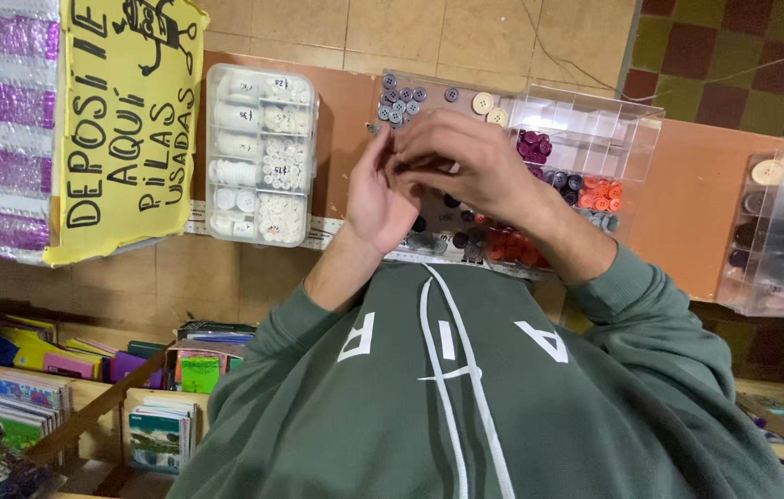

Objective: The person sorts buttons of various colors and sizes into an organized plastic tray, picking up buttons by hand and placing them into specific compartments.

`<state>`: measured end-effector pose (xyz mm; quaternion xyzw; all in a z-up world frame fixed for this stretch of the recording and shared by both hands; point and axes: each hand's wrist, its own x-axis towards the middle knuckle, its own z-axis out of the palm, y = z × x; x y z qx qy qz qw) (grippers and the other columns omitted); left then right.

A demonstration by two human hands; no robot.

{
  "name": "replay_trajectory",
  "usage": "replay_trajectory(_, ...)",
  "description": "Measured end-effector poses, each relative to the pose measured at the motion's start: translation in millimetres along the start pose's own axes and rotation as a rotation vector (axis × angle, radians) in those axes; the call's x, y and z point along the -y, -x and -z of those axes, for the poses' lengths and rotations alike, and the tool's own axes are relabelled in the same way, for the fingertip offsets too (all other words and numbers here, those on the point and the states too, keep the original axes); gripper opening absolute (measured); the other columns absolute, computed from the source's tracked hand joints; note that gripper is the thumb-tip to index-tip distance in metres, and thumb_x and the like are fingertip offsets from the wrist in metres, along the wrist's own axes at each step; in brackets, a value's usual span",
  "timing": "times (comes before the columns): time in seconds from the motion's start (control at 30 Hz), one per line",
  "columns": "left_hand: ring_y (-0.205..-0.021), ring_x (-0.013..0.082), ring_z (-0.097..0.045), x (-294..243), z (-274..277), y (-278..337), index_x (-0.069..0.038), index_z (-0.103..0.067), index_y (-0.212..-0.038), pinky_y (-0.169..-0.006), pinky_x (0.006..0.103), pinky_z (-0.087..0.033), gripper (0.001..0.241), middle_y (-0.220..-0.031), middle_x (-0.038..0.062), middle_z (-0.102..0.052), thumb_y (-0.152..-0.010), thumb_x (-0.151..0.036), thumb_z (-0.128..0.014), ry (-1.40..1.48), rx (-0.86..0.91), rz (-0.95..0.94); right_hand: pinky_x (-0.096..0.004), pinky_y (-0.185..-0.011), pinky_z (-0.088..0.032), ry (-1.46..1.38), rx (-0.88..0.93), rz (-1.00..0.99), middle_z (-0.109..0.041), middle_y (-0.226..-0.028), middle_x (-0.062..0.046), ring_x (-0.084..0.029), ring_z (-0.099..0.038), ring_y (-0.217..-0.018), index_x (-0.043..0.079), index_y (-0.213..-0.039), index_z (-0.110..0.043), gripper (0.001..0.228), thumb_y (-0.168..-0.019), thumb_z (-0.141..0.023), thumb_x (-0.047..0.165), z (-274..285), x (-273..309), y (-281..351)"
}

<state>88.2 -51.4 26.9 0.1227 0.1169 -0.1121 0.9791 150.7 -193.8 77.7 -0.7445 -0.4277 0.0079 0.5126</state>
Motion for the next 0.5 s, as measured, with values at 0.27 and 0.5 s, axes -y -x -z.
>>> replay_trajectory(0.27,-0.121,0.0327,-0.068,-11,15,-3,0.002,-0.058,-0.138,-0.106,0.0414,-0.058,0.040,-0.132,0.023,-0.066,-0.114,-0.027,-0.042,0.029,-0.016,0.001,-0.039,-0.092,-0.062,0.134,-0.005,0.129,-0.072,-0.105,-0.021,-0.031,-0.071,-0.098,-0.008,-0.110,-0.069,0.029,-0.089,-0.088,-0.013,30,-14,0)
replay_trajectory(0.5,-0.118,0.0396,-0.067,-33,37,0,0.007,-0.052,-0.136,-0.104,0.0442,-0.059,0.033,-0.127,0.030,-0.065,-0.104,0.006,-0.043,0.024,-0.186,-0.184,-0.040,-0.080,-0.051,0.477,0.218,-0.126,-0.067,-0.108,-0.012,-0.027,-0.059,-0.099,0.003,-0.115,-0.072,0.019,-0.099,-0.077,0.013,16,-59,-8)
